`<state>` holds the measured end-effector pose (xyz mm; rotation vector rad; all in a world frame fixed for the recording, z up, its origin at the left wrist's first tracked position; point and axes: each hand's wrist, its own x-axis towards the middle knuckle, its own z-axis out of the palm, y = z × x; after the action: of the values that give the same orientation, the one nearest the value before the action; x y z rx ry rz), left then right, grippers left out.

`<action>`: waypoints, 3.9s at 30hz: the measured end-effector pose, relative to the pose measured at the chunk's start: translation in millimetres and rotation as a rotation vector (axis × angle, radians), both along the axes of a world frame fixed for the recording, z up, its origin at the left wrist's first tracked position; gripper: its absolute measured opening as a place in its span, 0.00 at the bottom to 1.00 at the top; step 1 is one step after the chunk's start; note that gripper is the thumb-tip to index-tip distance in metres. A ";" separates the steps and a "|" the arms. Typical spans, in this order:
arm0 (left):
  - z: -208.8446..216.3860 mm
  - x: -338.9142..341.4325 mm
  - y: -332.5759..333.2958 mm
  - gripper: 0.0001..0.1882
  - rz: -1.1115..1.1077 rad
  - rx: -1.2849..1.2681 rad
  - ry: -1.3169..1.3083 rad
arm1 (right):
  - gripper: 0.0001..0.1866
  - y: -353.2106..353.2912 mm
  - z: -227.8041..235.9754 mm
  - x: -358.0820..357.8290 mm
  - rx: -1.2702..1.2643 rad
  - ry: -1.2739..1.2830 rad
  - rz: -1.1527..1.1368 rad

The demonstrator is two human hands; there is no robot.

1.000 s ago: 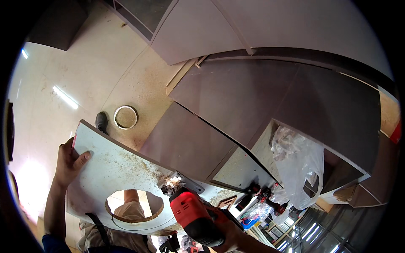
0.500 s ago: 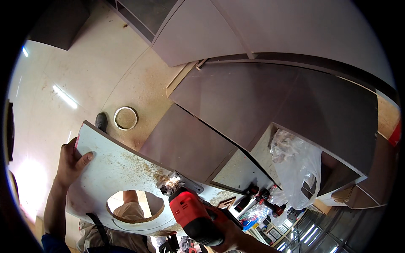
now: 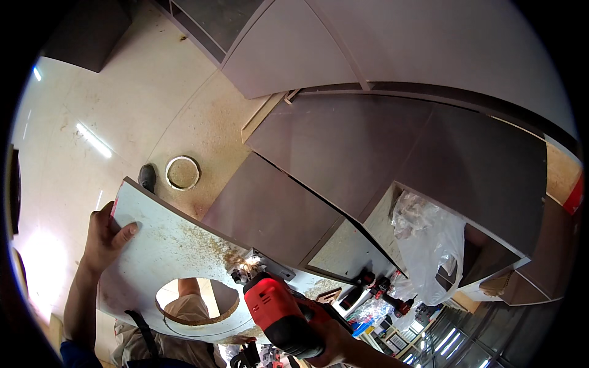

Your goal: The person uses a jigsaw to cut a circular hole in a white board. They guide the tool along a marked line, creating sawdust, and continue cutting until the circular piece is separated.

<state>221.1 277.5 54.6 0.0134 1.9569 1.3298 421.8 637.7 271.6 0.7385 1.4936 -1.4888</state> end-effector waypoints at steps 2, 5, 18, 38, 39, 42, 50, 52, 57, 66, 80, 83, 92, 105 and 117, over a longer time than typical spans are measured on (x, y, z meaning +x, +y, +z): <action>-0.6 0.1 0.3 0.25 -0.004 -0.002 0.002 | 0.58 -7.1 0.6 -2.3 -0.026 -0.083 -0.189; -0.3 -0.6 -3.0 0.25 -0.013 -0.023 0.019 | 0.58 -2.6 -1.5 0.2 -0.024 -0.052 -0.097; 7.8 -4.9 2.3 0.25 -0.010 -0.044 -0.026 | 0.66 -13.8 -3.1 -14.3 -0.081 -0.149 -0.298; 12.8 -5.4 12.7 0.35 0.137 0.079 -0.193 | 0.62 13.6 -31.4 -5.4 -0.093 0.023 -0.034; 11.5 -3.6 13.3 0.35 0.144 0.087 -0.181 | 0.63 12.9 -26.9 -5.8 -0.090 0.036 -0.019; 7.8 0.0 8.7 0.31 0.109 0.051 -0.143 | 0.64 5.8 -11.7 -9.5 -0.050 0.083 -0.062; 6.5 -0.6 1.8 0.21 0.007 -0.008 -0.058 | 0.41 -15.8 -3.1 7.0 0.439 0.367 0.210; 5.8 0.2 -0.1 0.21 -0.001 -0.001 -0.042 | 0.42 -19.3 -2.3 4.3 0.459 0.432 0.252; 11.3 -3.9 0.8 0.22 -0.045 -0.033 -0.009 | 0.25 -16.9 -5.1 35.3 0.531 0.492 0.257; 9.0 -4.0 -4.6 0.24 -0.065 0.012 0.072 | 0.31 -8.7 0.4 34.7 0.539 0.534 0.394; 9.2 -3.6 -4.1 0.28 -0.069 0.005 0.135 | 0.30 4.5 -5.2 41.8 0.555 0.613 0.480; 6.0 -2.8 -7.0 0.27 -0.135 -0.049 0.185 | 0.31 5.3 -4.9 39.6 0.555 0.616 0.484; 7.7 -3.7 -5.8 0.29 -0.107 -0.035 0.126 | 0.35 7.6 -1.2 34.1 0.528 0.544 0.498; 11.8 -5.0 -5.2 0.27 -0.107 -0.021 0.090 | 0.31 2.6 1.6 23.1 0.497 0.547 0.446; 10.1 -3.2 -5.6 0.28 -0.117 -0.024 0.100 | 0.29 -1.3 3.2 19.3 0.503 0.524 0.443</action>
<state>217.9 271.9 64.7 0.1836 2.0228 1.2504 441.1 636.4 274.8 0.2546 2.3032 -1.0078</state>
